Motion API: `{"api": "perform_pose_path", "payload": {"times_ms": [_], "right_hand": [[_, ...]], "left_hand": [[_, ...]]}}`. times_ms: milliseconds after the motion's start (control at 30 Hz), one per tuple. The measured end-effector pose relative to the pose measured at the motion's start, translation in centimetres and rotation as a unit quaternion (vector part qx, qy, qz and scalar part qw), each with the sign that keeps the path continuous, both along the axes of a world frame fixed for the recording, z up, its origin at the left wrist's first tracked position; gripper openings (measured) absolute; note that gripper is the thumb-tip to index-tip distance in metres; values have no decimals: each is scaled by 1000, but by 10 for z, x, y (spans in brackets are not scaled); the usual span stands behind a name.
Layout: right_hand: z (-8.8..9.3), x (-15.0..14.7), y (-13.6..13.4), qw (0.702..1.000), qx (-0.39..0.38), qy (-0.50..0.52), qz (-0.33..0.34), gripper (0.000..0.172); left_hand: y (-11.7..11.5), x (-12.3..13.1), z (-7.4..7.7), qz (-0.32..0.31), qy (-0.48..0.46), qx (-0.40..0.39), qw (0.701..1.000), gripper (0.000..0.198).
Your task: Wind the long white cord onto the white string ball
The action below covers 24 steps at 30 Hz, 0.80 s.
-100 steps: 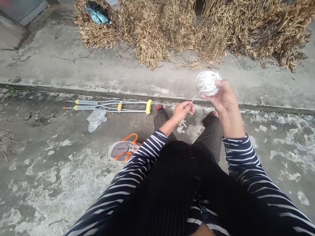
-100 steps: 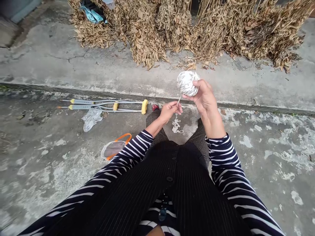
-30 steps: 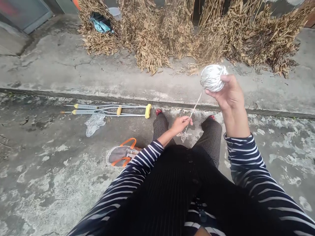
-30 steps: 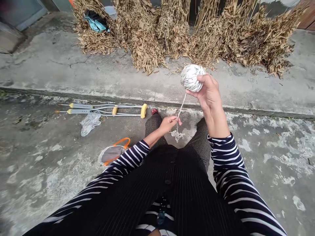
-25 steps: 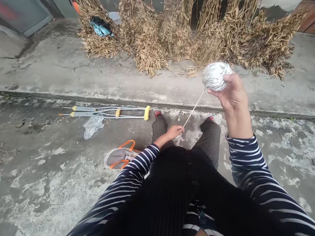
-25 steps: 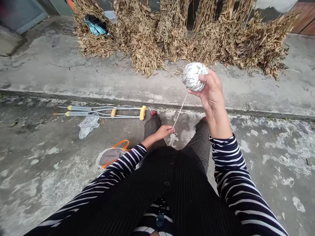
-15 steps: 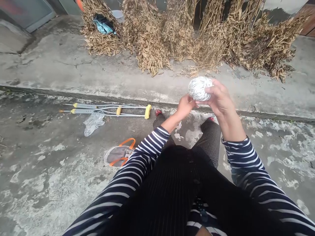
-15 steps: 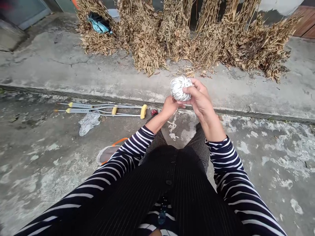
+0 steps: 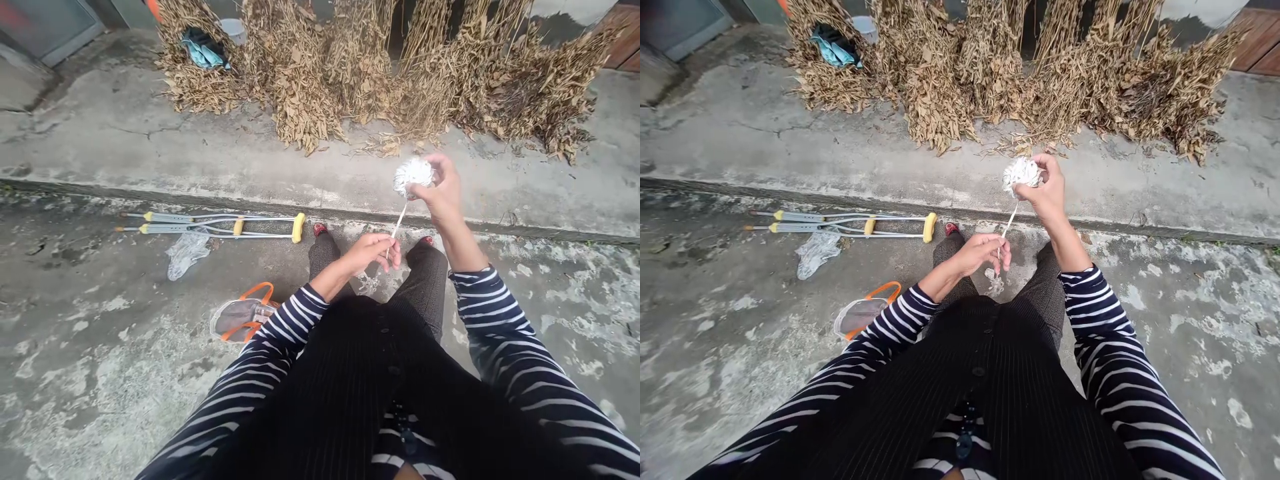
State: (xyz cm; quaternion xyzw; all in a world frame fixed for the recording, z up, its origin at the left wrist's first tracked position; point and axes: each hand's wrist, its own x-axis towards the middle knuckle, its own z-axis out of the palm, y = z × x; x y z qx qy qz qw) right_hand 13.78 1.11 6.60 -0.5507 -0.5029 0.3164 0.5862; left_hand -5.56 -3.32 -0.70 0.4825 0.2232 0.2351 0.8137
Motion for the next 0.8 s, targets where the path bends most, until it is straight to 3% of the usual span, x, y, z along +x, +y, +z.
{"api": "perform_pose_path", "payload": {"times_ms": [167,367,567,733,800], "right_hand": [[-43,9,-1,991,-13,-127,27,58],[-71,6,-23,973,-86,-171,126,54],[-78,2,-45,946,-176,-10,274,55],[-84,-4,-60,916,-233,112,307,58],[-85,-8,-62,921,-238,112,288,61]], "left_hand": [[11,-18,18,0,-30,-50,998,38],[41,-22,22,108,-20,-42,993,28],[59,-11,2,176,1,-90,980,16],[50,-1,-11,213,-16,-116,970,14],[50,-2,-12,202,-5,-113,973,13]]}}
